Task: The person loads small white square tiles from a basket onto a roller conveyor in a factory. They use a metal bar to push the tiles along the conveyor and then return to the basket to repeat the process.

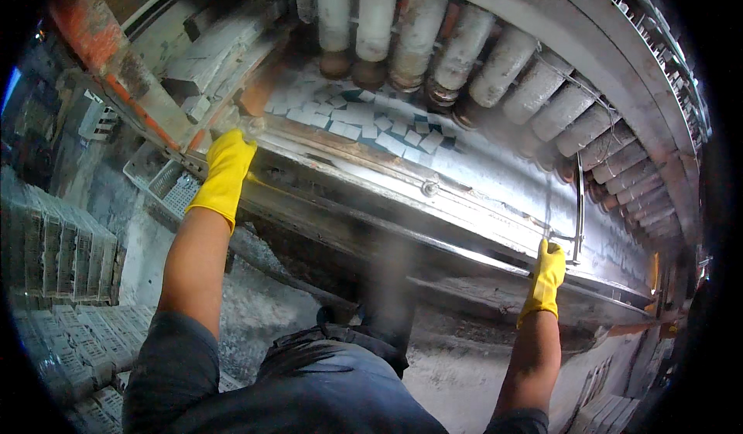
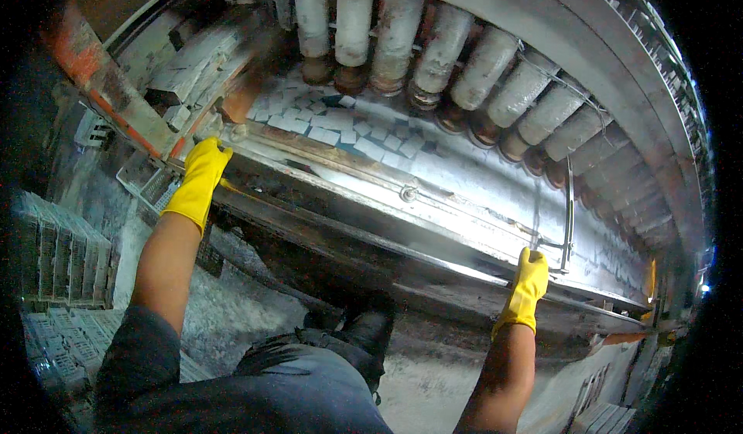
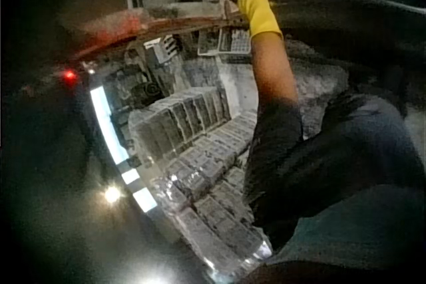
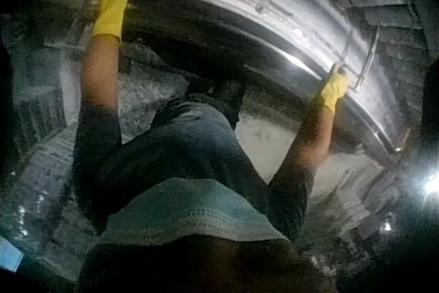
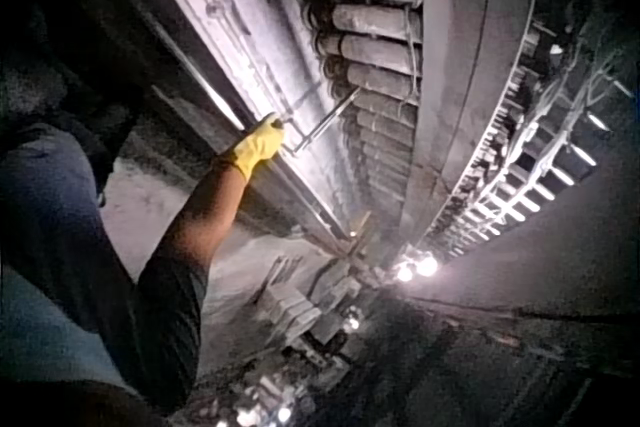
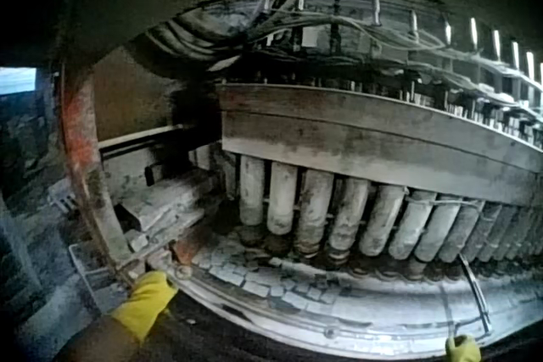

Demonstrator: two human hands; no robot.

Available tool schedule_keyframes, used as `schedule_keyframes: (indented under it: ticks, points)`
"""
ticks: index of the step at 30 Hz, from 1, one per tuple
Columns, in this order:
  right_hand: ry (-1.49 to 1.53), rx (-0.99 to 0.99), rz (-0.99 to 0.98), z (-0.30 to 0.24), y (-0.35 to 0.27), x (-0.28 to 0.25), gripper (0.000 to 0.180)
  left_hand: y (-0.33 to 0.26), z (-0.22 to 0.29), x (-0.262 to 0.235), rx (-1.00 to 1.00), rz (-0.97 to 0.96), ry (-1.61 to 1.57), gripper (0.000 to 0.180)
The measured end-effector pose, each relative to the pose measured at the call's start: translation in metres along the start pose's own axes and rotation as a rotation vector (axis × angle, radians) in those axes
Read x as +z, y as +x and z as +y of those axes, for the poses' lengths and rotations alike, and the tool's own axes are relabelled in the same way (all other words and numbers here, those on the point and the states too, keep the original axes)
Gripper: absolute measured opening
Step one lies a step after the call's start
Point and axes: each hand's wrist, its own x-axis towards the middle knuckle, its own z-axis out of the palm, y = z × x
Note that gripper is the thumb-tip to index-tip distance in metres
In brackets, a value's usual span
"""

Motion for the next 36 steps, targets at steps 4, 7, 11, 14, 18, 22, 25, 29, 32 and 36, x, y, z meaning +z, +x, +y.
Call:
schedule_keyframes:
  ticks: [4,7,11,14,18,22,25,29,32,36]
  points:
    - [0.006,0.079,-0.078,-0.006,-0.002,-0.005,0.048,-0.004,0.001,-0.002,0.023,0.026,-0.005,0.047]
    - [0.01,0.045,-0.054,-0.004,-0.003,-0.005,0.048,-0.003,0.0,0.0,0.024,0.021,-0.023,0.048]
    - [0.002,0.021,-0.045,-0.007,-0.004,-0.007,0.048,-0.002,0.001,0.0,0.014,0.006,-0.012,0.049]
    - [0.001,0.017,-0.037,-0.012,-0.009,-0.009,0.049,-0.002,0.002,-0.002,0.009,0.007,0.011,0.049]
    - [-0.017,0.029,-0.06,-0.018,-0.011,-0.015,0.05,-0.004,0.004,-0.004,0.029,0.021,0.0,0.05]
    - [-0.009,0.003,-0.046,-0.012,-0.007,-0.012,0.05,-0.006,0.006,-0.009,0.016,0.014,-0.016,0.048]
    - [-0.031,0.004,-0.044,-0.011,-0.005,-0.01,0.05,-0.008,0.005,-0.009,0.034,0.044,-0.016,0.047]
    - [-0.016,-0.023,-0.029,-0.012,-0.007,-0.01,0.049,-0.006,0.005,-0.01,0.029,0.01,-0.01,0.046]
    - [0.017,-0.003,-0.048,-0.013,-0.007,-0.01,0.048,-0.009,0.007,-0.013,0.023,0.014,-0.019,0.046]
    - [0.026,0.002,-0.033,-0.004,-0.001,-0.004,0.048,-0.005,0.003,-0.007,0.011,0.0,-0.043,0.048]
